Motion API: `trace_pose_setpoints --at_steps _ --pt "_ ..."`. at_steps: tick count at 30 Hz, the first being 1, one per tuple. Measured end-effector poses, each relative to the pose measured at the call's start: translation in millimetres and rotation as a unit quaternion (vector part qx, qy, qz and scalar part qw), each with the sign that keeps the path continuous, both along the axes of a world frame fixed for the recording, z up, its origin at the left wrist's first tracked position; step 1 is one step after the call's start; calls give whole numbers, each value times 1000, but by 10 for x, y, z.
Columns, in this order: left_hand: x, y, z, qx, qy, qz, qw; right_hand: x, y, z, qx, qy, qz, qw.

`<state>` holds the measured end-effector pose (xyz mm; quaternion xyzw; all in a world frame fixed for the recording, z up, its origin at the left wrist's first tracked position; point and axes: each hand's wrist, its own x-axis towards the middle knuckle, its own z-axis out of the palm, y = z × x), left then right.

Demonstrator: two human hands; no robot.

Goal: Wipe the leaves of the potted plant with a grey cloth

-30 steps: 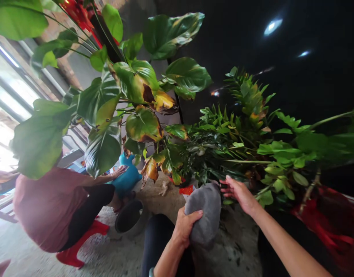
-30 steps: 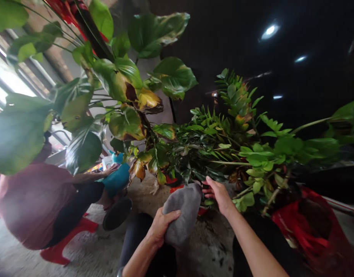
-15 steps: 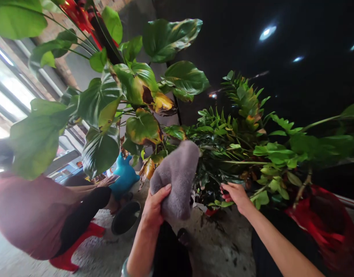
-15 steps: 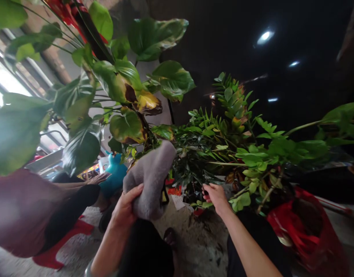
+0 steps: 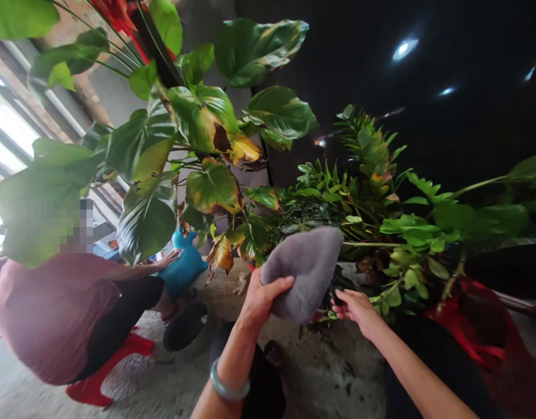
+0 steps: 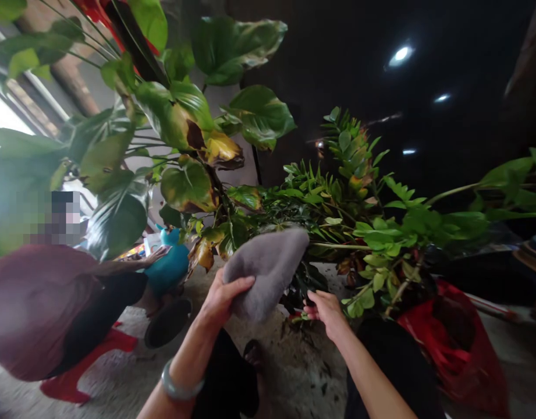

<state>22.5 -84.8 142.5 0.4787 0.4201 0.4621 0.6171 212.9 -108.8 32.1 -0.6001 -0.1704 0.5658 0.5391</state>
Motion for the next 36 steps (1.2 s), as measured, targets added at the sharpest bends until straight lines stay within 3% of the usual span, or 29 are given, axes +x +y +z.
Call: trace_pose_setpoints --at_steps 3,6,9,12,15,17,19,22,25,28,30,33,36 --pt "188 171 5 41 -24 7 999 9 27 10 9 5 -5 1000" --pt "243 160 -283 16 94 -29 995 11 31 -19 13 11 -11 1000" --pt "47 17 -474 -25 208 -125 970 13 17 -68 8 12 -9 1000" --pt "-189 -72 -303 -67 166 -184 966 15 11 -78 15 18 -3 1000" --pt "-179 11 20 -27 77 -126 989 18 26 -25 21 24 -7 999" --pt "-27 133 115 5 21 -82 996 18 41 19 24 28 -9 999" --pt "154 238 47 10 6 -64 998 16 51 38 28 32 -9 999" --pt "275 248 -248 -9 102 -80 992 17 45 -4 27 34 -5 999" --pt "90 87 -443 -47 185 -148 970 20 21 -82 18 30 4 999" --pt "-255 -41 -310 -71 144 -181 970 32 5 -101 21 29 17 999" --pt "-435 -13 -98 -50 82 -122 988 52 4 -73 20 30 22 999" --pt "-504 181 163 -3 -47 71 996 81 12 -25 20 29 19 999" --pt "-352 342 125 -1 -106 233 967 74 27 -21 30 30 17 999"
